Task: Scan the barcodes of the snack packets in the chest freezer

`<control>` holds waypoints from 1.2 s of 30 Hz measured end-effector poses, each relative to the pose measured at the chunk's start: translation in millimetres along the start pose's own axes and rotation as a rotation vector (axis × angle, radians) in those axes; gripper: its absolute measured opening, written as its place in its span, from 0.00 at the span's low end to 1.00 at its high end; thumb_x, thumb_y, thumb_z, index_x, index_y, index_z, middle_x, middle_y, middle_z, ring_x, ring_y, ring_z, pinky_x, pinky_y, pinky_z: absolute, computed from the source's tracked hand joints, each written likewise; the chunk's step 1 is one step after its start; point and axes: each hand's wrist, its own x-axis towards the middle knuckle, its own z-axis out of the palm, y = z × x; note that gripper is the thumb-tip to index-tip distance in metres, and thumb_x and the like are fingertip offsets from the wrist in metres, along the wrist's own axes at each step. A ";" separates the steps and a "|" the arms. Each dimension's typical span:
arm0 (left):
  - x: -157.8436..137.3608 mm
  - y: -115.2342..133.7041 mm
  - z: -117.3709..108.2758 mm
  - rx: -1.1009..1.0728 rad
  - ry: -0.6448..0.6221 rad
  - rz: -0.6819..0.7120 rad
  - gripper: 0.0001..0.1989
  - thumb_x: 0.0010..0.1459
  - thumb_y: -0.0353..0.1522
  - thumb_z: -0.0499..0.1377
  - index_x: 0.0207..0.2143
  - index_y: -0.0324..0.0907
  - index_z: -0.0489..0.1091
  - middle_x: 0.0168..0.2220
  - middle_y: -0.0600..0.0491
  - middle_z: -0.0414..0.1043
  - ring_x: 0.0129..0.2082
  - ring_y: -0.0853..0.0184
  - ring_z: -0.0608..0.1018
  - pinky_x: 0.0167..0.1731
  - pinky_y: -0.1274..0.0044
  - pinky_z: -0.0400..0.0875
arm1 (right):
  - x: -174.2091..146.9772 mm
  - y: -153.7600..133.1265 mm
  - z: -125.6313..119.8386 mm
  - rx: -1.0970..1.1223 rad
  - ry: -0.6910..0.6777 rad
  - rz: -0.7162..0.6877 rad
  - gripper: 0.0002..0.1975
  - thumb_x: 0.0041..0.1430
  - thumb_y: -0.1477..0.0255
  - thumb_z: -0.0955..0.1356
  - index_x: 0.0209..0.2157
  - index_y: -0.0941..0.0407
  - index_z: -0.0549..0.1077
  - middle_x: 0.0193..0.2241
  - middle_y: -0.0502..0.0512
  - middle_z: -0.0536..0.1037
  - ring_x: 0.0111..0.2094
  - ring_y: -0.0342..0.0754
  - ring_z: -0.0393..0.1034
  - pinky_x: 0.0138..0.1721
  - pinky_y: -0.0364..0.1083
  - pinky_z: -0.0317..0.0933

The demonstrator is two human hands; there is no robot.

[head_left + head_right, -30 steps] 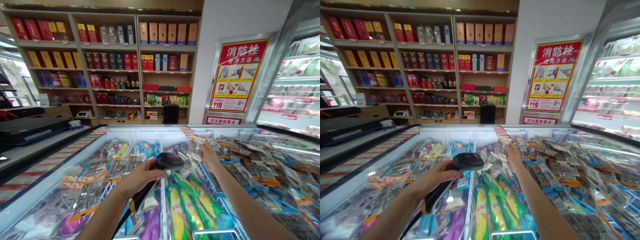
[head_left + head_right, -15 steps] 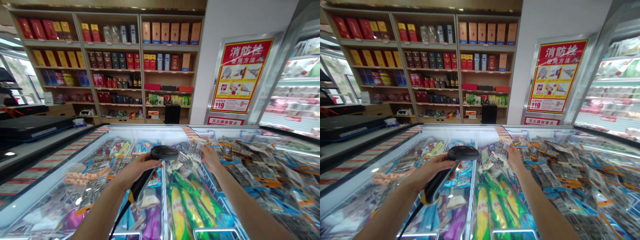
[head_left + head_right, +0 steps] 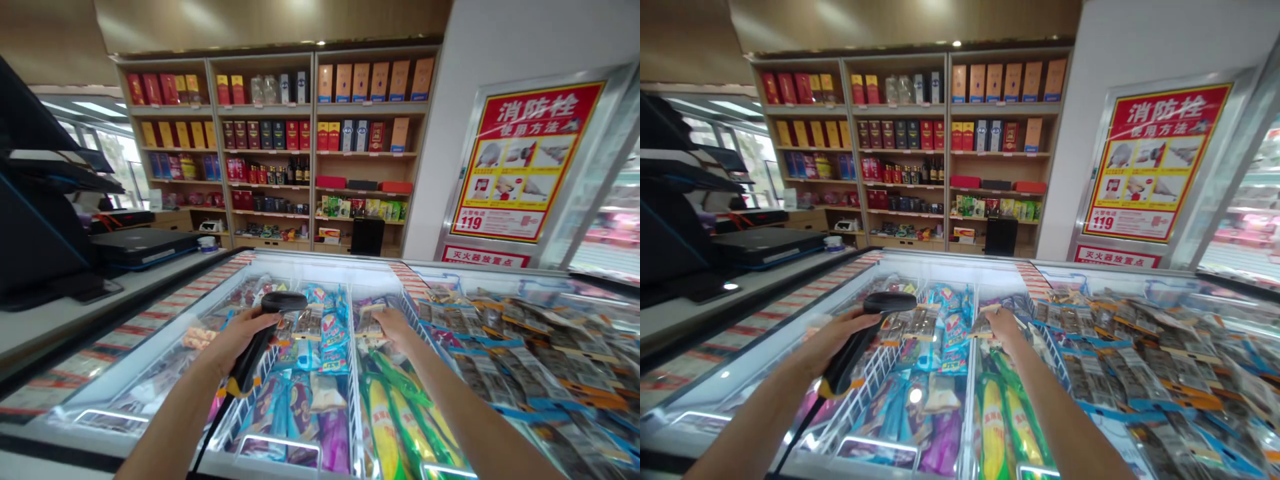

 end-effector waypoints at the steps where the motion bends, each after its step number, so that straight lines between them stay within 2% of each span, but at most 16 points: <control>1: -1.9 -0.3 -5.5 -0.001 0.007 0.006 0.16 0.40 0.36 0.61 0.32 0.37 0.65 0.26 0.52 0.71 0.19 0.72 0.71 0.19 0.80 0.64 | 0.2 -1.5 13.3 -0.039 -0.025 0.019 0.13 0.56 0.69 0.61 0.43 0.59 0.66 0.41 0.56 0.69 0.37 0.46 0.67 0.36 0.49 0.64; 4: -5.0 -2.0 -17.9 0.003 0.012 -0.002 0.16 0.40 0.36 0.61 0.31 0.37 0.65 0.29 0.50 0.71 0.20 0.71 0.72 0.21 0.80 0.66 | -2.0 -9.1 54.4 -0.153 -0.094 0.090 0.12 0.57 0.69 0.61 0.42 0.59 0.66 0.39 0.56 0.70 0.35 0.45 0.67 0.34 0.48 0.64; 10: -8.6 -3.3 -27.9 0.019 0.008 0.001 0.17 0.41 0.38 0.61 0.33 0.38 0.65 0.26 0.52 0.70 0.21 0.72 0.72 0.20 0.81 0.65 | -10.5 -29.7 122.4 -0.381 -0.122 0.009 0.13 0.56 0.69 0.62 0.43 0.60 0.66 0.41 0.56 0.69 0.38 0.47 0.66 0.37 0.50 0.63; 13: -9.7 -0.9 -25.2 0.014 0.014 -0.011 0.16 0.41 0.37 0.61 0.33 0.38 0.66 0.24 0.53 0.70 0.21 0.71 0.72 0.19 0.82 0.64 | -9.4 -40.0 138.5 -0.504 -0.127 -0.040 0.13 0.56 0.69 0.61 0.43 0.59 0.66 0.42 0.56 0.69 0.39 0.47 0.66 0.38 0.51 0.63; 16: -8.7 2.7 -15.8 0.019 0.014 -0.017 0.16 0.41 0.37 0.61 0.32 0.37 0.66 0.23 0.52 0.70 0.21 0.71 0.72 0.19 0.81 0.65 | -5.1 -46.6 131.5 -0.608 -0.110 -0.099 0.13 0.56 0.69 0.62 0.43 0.58 0.66 0.43 0.56 0.68 0.40 0.48 0.65 0.40 0.52 0.62; 18: -6.8 4.4 -6.2 0.026 -0.014 -0.013 0.16 0.40 0.37 0.61 0.32 0.38 0.66 0.22 0.53 0.69 0.20 0.71 0.72 0.19 0.81 0.64 | -2.8 -47.1 110.8 -0.661 -0.084 -0.138 0.14 0.56 0.69 0.61 0.44 0.58 0.66 0.44 0.57 0.68 0.41 0.48 0.65 0.40 0.52 0.61; 20: -3.6 4.7 5.4 0.037 -0.075 -0.005 0.16 0.40 0.38 0.61 0.31 0.38 0.66 0.22 0.54 0.69 0.20 0.71 0.71 0.19 0.81 0.64 | -2.4 -44.2 76.8 -0.708 -0.045 -0.164 0.13 0.56 0.69 0.61 0.44 0.58 0.66 0.45 0.57 0.67 0.42 0.49 0.64 0.42 0.52 0.61; 22: 0.5 3.7 18.6 0.057 -0.147 0.006 0.16 0.41 0.39 0.61 0.31 0.38 0.66 0.21 0.54 0.68 0.19 0.72 0.71 0.19 0.81 0.63 | -4.9 -39.6 31.3 -0.754 0.010 -0.170 0.14 0.56 0.69 0.62 0.44 0.58 0.65 0.45 0.58 0.67 0.43 0.49 0.64 0.42 0.54 0.60; 26: 9.2 2.1 48.9 0.071 -0.244 0.015 0.16 0.41 0.40 0.60 0.31 0.38 0.66 0.22 0.54 0.69 0.19 0.71 0.71 0.19 0.81 0.63 | -19.8 -31.9 -74.6 -0.828 0.134 -0.156 0.11 0.55 0.71 0.63 0.40 0.57 0.68 0.44 0.57 0.69 0.44 0.49 0.63 0.46 0.54 0.56; 29: 13.9 3.0 71.8 0.051 -0.272 0.008 0.16 0.41 0.38 0.61 0.31 0.38 0.66 0.25 0.53 0.69 0.19 0.72 0.71 0.19 0.81 0.63 | -36.5 -29.4 -139.3 -0.865 0.163 -0.132 0.12 0.46 0.77 0.65 0.36 0.54 0.72 0.35 0.55 0.75 0.40 0.52 0.67 0.43 0.51 0.57; 32: 17.1 3.8 90.6 0.049 -0.303 -0.001 0.16 0.40 0.38 0.61 0.30 0.38 0.65 0.25 0.53 0.69 0.19 0.72 0.71 0.19 0.81 0.63 | -50.4 -26.4 -172.3 -0.892 0.096 -0.122 0.15 0.35 0.78 0.68 0.31 0.52 0.75 0.30 0.52 0.77 0.37 0.54 0.69 0.39 0.48 0.58; 36: 19.4 1.5 104.6 0.052 -0.341 -0.008 0.16 0.39 0.38 0.61 0.29 0.38 0.64 0.23 0.54 0.68 0.19 0.72 0.70 0.18 0.81 0.62 | -54.8 -19.1 -178.7 -0.926 0.013 -0.101 0.19 0.26 0.78 0.71 0.28 0.52 0.76 0.29 0.53 0.78 0.33 0.54 0.70 0.35 0.46 0.59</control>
